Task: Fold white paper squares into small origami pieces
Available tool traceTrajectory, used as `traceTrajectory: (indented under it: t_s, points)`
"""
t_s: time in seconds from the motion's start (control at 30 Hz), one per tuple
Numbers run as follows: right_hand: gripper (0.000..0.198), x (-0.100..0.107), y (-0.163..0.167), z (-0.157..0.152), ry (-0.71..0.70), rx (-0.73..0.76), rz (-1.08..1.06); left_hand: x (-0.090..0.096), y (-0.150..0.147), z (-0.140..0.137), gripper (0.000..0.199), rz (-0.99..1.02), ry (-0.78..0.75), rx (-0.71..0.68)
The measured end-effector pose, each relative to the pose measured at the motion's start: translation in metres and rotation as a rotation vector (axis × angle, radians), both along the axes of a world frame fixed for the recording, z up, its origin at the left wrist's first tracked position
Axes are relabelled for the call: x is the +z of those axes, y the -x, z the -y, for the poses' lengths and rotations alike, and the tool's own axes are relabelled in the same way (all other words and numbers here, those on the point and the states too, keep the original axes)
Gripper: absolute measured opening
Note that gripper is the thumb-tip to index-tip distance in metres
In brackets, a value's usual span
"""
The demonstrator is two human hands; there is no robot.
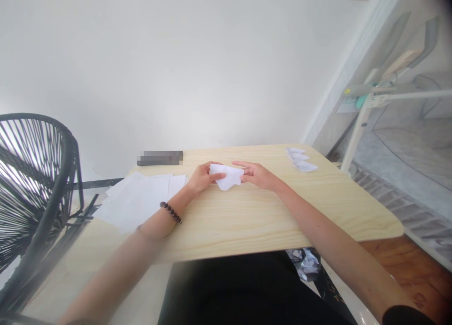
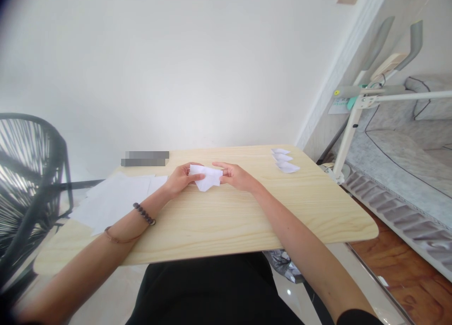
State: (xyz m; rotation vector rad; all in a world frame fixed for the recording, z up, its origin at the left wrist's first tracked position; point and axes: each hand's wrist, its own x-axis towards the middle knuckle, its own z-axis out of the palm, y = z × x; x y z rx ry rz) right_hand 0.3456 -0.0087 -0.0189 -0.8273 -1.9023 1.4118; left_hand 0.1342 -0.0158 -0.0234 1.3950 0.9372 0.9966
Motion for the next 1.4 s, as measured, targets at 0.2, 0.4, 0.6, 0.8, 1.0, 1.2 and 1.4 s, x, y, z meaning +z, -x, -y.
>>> traceTrajectory:
  t_s: [0.2,0.4,0.6,0.8,1.0,1.2,1.4]
  points:
    - [0.057,-0.002,0.001,0.002,0.181,0.036,-0.139,0.0,0.002,-0.002,0.047,-0.013,-0.014,0.049]
    - [0.036,-0.008,0.014,0.005,0.135,-0.065,-0.083,-0.001,0.002,-0.001,0.048,-0.056,-0.078,0.053]
    - [0.039,-0.013,0.017,0.003,0.021,-0.197,0.014,-0.003,0.002,0.0,0.046,-0.072,-0.114,0.047]
    - [0.037,-0.012,0.009,-0.002,0.013,-0.196,0.058,0.0,0.007,-0.003,0.046,0.007,-0.003,-0.097]
    - [0.035,-0.013,0.005,-0.005,0.041,-0.207,0.029,0.01,0.013,0.003,0.04,0.008,0.153,-0.372]
    - [0.038,-0.014,0.004,-0.005,0.046,-0.288,-0.016,0.0,0.016,-0.002,0.033,0.007,0.114,-0.247]
    - [0.041,-0.01,0.011,0.002,-0.005,-0.318,-0.047,-0.005,0.011,-0.004,0.035,-0.039,0.091,-0.101]
